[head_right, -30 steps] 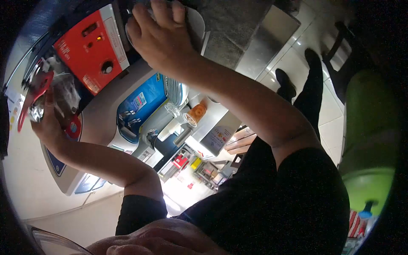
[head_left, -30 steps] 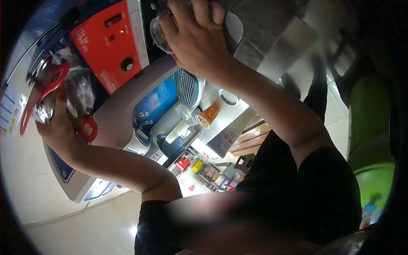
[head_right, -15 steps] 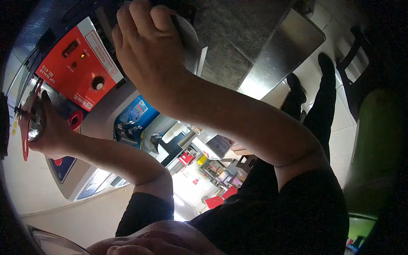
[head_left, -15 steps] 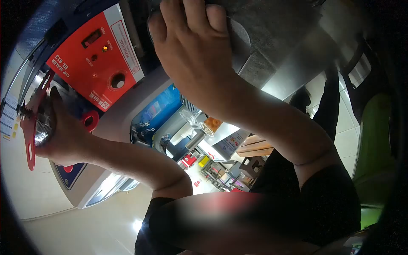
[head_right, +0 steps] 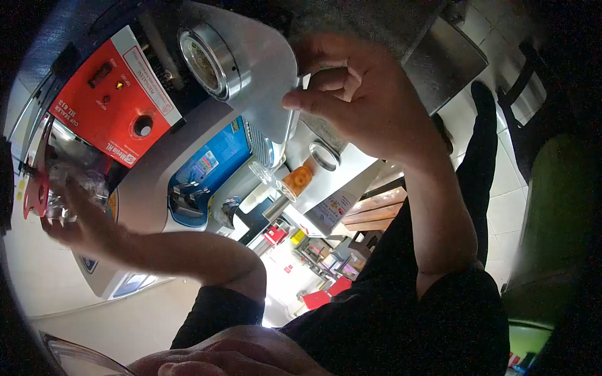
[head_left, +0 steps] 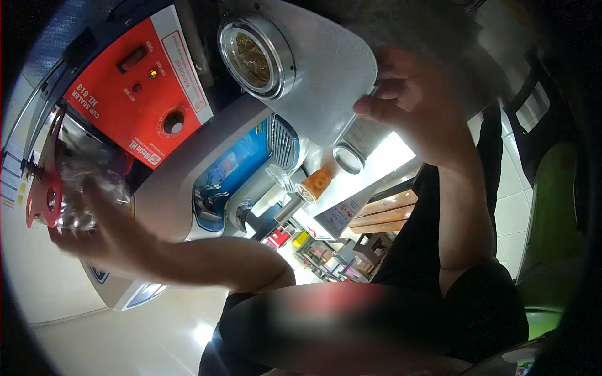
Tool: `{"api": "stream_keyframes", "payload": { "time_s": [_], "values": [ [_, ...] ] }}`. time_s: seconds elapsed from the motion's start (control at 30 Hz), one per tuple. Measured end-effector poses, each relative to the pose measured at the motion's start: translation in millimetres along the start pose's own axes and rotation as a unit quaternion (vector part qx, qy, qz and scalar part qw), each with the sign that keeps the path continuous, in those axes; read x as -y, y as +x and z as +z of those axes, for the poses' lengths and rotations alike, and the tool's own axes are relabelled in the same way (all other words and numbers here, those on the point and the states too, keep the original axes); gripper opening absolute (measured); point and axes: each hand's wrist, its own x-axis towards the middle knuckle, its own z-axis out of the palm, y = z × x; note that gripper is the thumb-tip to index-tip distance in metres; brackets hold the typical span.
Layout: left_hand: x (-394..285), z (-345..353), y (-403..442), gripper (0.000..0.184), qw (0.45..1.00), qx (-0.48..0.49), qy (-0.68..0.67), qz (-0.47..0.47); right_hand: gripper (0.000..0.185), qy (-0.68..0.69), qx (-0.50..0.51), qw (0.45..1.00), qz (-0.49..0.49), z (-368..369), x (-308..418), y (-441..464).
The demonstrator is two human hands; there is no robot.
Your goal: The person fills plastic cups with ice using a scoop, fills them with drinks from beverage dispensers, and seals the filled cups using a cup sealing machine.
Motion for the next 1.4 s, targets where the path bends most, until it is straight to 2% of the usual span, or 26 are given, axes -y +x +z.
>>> {"api": "stream_keyframes", "payload": {
  "time_s": [0.03, 0.07, 0.13, 0.23, 0.33, 0.37, 0.4, 0.43, 0.47, 0.53, 0.63, 0.7, 0.73, 0.8, 0.87, 0.9, 0.97, 1.03, 1.07, 1.1, 1.13, 1.2, 1.23, 1.3, 1.37, 1.4],
  "values": [
    [-6, -12, 7, 0.082, 0.999, -0.014, 0.035, -0.024, 0.032, 0.003, 0.005, 1.0, -0.015, -1, -5, 0],
    [19, -16, 20, 0.08, 0.999, -0.043, -0.025, -0.006, 0.028, 0.005, 0.011, 1.0, -0.028, -1, -12, 0],
    [21, -20, 40, 0.07, 0.993, 0.087, -0.062, 0.054, 0.025, 0.018, 0.006, 0.999, -0.049, 1, -23, 1],
    [20, -12, 48, 0.058, 0.988, 0.141, -0.027, 0.056, 0.021, 0.046, -0.026, 0.996, -0.066, 8, -26, 0],
    [26, 3, 43, 0.059, 0.99, 0.115, -0.033, 0.079, 0.018, 0.057, -0.076, 0.995, -0.036, 25, -22, 6],
    [29, 19, 36, 0.074, 0.987, 0.051, -0.104, 0.11, 0.017, 0.05, -0.099, 0.994, -0.015, 31, -21, 10],
    [25, 27, 33, 0.074, 0.987, 0.05, -0.105, 0.108, 0.017, 0.048, -0.098, 0.994, -0.016, 36, -20, 15],
    [22, 33, 29, 0.082, 0.991, -0.041, 0.089, 0.09, 0.018, 0.031, -0.116, 0.993, -0.021, 42, -19, 20],
    [20, 37, 27, 0.09, 0.949, -0.13, 0.278, 0.067, 0.018, 0.015, -0.134, 0.991, -0.026, 46, -19, 23],
    [24, 41, 30, 0.096, 0.939, -0.155, 0.299, 0.07, 0.017, -0.017, -0.139, 0.99, -0.033, 51, -24, 33],
    [13, 32, 17, 0.091, 0.983, -0.105, 0.123, 0.084, 0.017, -0.033, -0.157, 0.985, -0.058, 62, -26, 51],
    [1, 12, 6, 0.072, 0.99, 0.071, -0.056, 0.104, 0.019, -0.06, -0.16, 0.985, -0.029, 68, -26, 63],
    [-4, 3, -1, 0.072, 0.991, 0.07, -0.057, 0.101, 0.019, -0.063, -0.158, 0.985, -0.03, 71, -29, 70],
    [-10, -15, -14, 0.059, 0.996, -0.078, 0.044, -0.002, 0.022, -0.118, -0.182, 0.975, -0.043, 78, -35, 84],
    [13, -32, -23, 0.053, 0.964, -0.217, -0.002, 0.152, 0.022, -0.091, -0.191, 0.977, 0.018, 84, -29, 95],
    [3, -23, -39, 0.047, 0.945, -0.286, -0.11, 0.115, 0.023, -0.128, -0.209, 0.97, -0.01, 88, -39, 103],
    [-4, -1, -94, 0.036, 0.906, -0.248, -0.339, 0.045, 0.023, -0.069, -0.202, 0.977, 0.02, 97, -37, 115],
    [-23, 32, -143, 0.031, 0.878, -0.101, -0.449, -0.134, 0.022, -0.014, -0.194, 0.98, 0.047, 102, -39, 129],
    [-32, 46, -160, 0.029, 0.842, -0.003, -0.479, -0.249, 0.022, 0.029, -0.19, 0.979, 0.061, 105, -45, 137],
    [-36, 61, -170, 0.026, 0.768, 0.081, -0.522, -0.361, 0.022, 0.071, -0.184, 0.978, 0.076, 108, -49, 142],
    [-34, 75, -175, 0.03, 0.625, 0.127, -0.61, -0.469, 0.022, 0.06, -0.173, 0.98, 0.073, 109, -51, 144],
    [-36, 96, -165, 0.056, 0.342, 0.071, -0.671, -0.653, 0.025, 0.136, -0.173, 0.971, 0.097, 110, -47, 145],
    [-30, 110, -165, 0.065, 0.244, 0.036, -0.715, -0.654, 0.027, 0.115, -0.154, 0.976, 0.101, 106, -38, 139],
    [-21, 130, -175, 0.082, 0.074, -0.021, -0.782, -0.619, 0.016, -0.128, -0.2, 0.97, 0.042, 104, -10, 118],
    [-19, 149, -173, 0.096, -0.071, -0.051, -0.837, -0.54, 0.012, -0.167, -0.164, 0.962, -0.139, 119, 55, 101],
    [-21, 155, -175, 0.096, -0.076, -0.062, -0.845, -0.526, 0.013, -0.118, -0.128, 0.973, -0.151, 140, 101, 92]
  ]
}}
